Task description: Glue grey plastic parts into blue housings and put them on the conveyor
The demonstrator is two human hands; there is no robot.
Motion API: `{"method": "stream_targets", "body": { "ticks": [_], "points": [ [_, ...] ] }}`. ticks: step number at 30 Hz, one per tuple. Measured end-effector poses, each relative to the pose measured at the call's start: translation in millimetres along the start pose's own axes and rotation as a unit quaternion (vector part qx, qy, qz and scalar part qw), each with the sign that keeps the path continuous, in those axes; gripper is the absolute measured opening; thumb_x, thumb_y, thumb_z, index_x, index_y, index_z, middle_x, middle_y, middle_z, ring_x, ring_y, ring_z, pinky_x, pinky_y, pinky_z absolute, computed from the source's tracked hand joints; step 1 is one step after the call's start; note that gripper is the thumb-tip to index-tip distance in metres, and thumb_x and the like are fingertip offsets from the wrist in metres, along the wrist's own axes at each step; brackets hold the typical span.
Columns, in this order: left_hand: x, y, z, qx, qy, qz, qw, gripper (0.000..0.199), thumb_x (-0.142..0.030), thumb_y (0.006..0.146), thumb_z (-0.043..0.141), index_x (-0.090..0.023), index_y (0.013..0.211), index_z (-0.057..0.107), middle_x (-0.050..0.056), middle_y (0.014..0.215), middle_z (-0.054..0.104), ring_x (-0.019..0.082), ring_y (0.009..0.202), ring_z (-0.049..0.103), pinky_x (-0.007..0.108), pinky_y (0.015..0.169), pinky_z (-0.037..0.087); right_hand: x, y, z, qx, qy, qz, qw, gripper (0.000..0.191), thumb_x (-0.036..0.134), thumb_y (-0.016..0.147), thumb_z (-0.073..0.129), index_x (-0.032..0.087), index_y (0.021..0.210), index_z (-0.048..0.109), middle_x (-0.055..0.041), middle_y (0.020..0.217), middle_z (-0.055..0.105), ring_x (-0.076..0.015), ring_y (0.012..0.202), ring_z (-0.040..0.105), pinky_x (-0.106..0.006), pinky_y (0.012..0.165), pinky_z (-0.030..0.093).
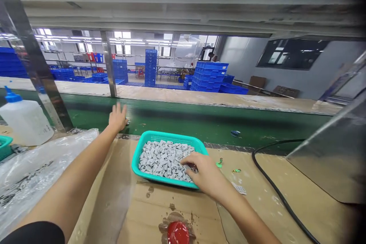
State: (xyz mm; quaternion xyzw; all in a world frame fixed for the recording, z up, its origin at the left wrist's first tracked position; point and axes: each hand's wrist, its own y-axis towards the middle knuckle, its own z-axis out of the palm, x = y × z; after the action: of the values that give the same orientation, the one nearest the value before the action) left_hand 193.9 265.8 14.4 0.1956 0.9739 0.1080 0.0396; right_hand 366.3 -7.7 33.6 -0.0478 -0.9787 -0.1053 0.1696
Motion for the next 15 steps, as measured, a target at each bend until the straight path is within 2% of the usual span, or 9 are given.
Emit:
{"method": "stream_targets", "body": {
  "ticks": [3, 6, 10, 13, 15],
  "points": [
    [-11, 0, 10.6, 0.026, 0.005, 0.038, 0.999, 0.034, -0.030, 0.082, 0.047, -0.014, 0.112, 0.048, 0.009, 0.115, 0.050, 0.021, 0.100, 0.051, 0.043, 0.083, 0.043, 1, -1, 2, -0.003, 0.002, 0.017, 1.000, 0.031, -0.001, 0.065, 0.046, 0.012, 0.084, 0.067, -0.0090, 0.076, 0.064, -0.0195, 0.069, 0.056, -0.032, 0.064, 0.046],
    [-11, 0, 15.5, 0.048, 0.014, 0.038, 0.998, 0.030, -0.028, 0.081, 0.048, -0.013, 0.107, 0.051, 0.009, 0.109, 0.053, 0.020, 0.096, 0.053, 0.041, 0.080, 0.044, 2, -3, 3, -0.007, 0.013, 0.025, 1.000, 0.027, 0.001, 0.067, 0.047, 0.013, 0.079, 0.067, -0.0076, 0.075, 0.063, -0.0174, 0.065, 0.055, -0.030, 0.062, 0.045],
    [0, -1, 12.9, 0.040, 0.020, -0.006, 0.999, 0.031, -0.028, 0.082, 0.048, -0.014, 0.109, 0.049, 0.009, 0.113, 0.051, 0.021, 0.097, 0.052, 0.042, 0.080, 0.044, 1, -4, 6, -0.028, 0.037, 0.030, 0.998, 0.018, 0.006, 0.069, 0.050, 0.014, 0.074, 0.065, -0.0061, 0.073, 0.061, -0.0158, 0.064, 0.053, -0.027, 0.060, 0.044],
    [7, -1, 5.6, 0.030, 0.016, -0.046, 0.998, 0.032, -0.028, 0.081, 0.048, -0.014, 0.110, 0.049, 0.009, 0.113, 0.050, 0.020, 0.097, 0.052, 0.041, 0.079, 0.045, 0, -3, 6, -0.049, 0.055, 0.028, 0.997, 0.010, 0.011, 0.070, 0.053, 0.014, 0.069, 0.063, -0.0044, 0.068, 0.058, -0.0154, 0.061, 0.051, -0.027, 0.057, 0.043],
    [9, -2, -1.8, 0.025, 0.003, -0.050, 0.998, 0.032, -0.028, 0.081, 0.049, -0.014, 0.110, 0.049, 0.009, 0.112, 0.051, 0.020, 0.095, 0.053, 0.040, 0.079, 0.046, -1, -2, 6, -0.064, 0.068, 0.023, 0.995, 0.008, 0.013, 0.070, 0.054, 0.015, 0.067, 0.061, -0.0027, 0.065, 0.055, -0.0147, 0.059, 0.050, -0.027, 0.055, 0.042]
  ]
}}
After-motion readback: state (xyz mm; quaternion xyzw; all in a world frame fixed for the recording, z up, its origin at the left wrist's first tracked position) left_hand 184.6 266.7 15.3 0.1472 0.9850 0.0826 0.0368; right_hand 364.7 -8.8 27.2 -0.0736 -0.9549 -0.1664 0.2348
